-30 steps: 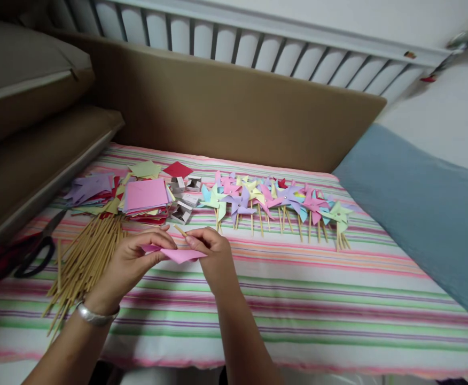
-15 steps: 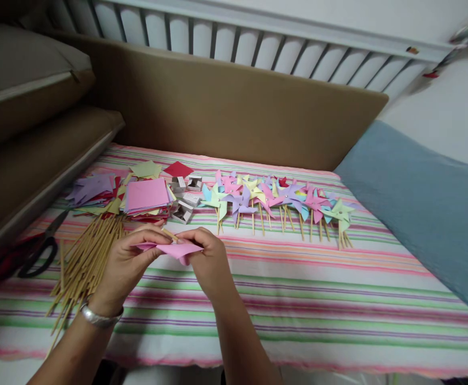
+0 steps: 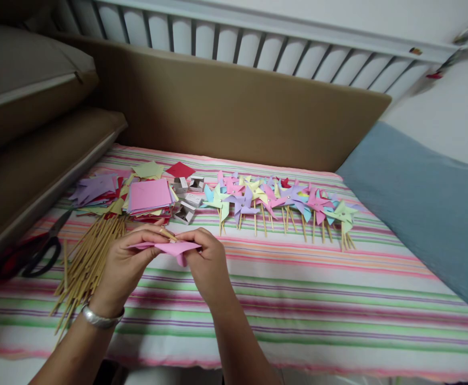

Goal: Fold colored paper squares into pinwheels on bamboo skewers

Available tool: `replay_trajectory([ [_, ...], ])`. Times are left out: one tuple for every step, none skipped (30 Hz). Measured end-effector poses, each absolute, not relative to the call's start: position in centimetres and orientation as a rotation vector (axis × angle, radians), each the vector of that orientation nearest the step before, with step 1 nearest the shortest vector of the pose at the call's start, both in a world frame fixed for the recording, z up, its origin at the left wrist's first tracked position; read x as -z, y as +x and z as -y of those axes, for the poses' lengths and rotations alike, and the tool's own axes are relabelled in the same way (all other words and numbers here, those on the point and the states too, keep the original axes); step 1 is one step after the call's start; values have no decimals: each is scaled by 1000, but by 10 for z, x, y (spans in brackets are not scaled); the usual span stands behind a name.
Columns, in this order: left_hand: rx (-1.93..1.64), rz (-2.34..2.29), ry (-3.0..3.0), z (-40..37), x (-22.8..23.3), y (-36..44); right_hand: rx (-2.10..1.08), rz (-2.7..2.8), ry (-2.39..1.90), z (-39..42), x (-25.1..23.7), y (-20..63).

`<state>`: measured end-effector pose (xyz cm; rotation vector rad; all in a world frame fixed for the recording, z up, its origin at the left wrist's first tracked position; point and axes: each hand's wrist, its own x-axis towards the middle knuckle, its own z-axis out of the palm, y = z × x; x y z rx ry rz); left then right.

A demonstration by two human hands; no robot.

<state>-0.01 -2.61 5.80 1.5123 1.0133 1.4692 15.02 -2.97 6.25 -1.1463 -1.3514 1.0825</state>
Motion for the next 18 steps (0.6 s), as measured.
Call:
replay_trajectory([
  [-1468, -1014, 1504, 26, -58, 0, -1080, 1350, -1145, 30, -62, 150],
  [-1469, -1011, 1495, 26, -58, 0, -1075, 1348, -1146, 30, -62, 150],
  [-1468, -1005, 1488, 26, -58, 0, -1067, 1347, -1145, 30, -62, 150],
  [-1469, -1001, 1481, 25, -57, 0, -1057, 1348, -1145, 30, -61, 150],
  [-1469, -997, 1478, 25, -57, 0, -1047, 1351, -1143, 30, -61, 150],
  [-1470, -992, 1478, 25, -57, 0, -1039, 1353, -1142, 29, -60, 150],
  [-1472, -989, 1480, 24, -56, 0, -1033, 1356, -1139, 29, -60, 149],
  [-1474, -985, 1487, 23, -56, 0, -1027, 1356, -1136, 29, -59, 149],
  [-1475, -980, 1498, 23, -55, 0, -1022, 1358, -1133, 29, -59, 149],
  [-1474, -975, 1510, 22, -55, 0, -1015, 1360, -1130, 29, -59, 149],
  [-1472, -970, 1522, 22, -54, -1, -1007, 1363, -1128, 29, -59, 149],
  [-1471, -967, 1532, 22, -54, -1, -997, 1367, -1126, 29, -59, 149],
  [-1469, -963, 1541, 21, -54, -1, -987, 1369, -1125, 29, -59, 149],
  [-1468, -959, 1546, 22, -53, -1, -978, 1370, -1126, 29, -60, 149],
  [-1465, -958, 1547, 22, -53, -2, -971, 1372, -1129, 29, -60, 149],
  [-1461, -960, 1548, 22, -53, -2, -966, 1374, -1132, 29, -60, 149],
  [-1457, -963, 1549, 22, -54, -2, -964, 1378, -1135, 29, -60, 149],
  [-1456, -966, 1550, 23, -54, -2, -962, 1382, -1135, 29, -60, 149],
])
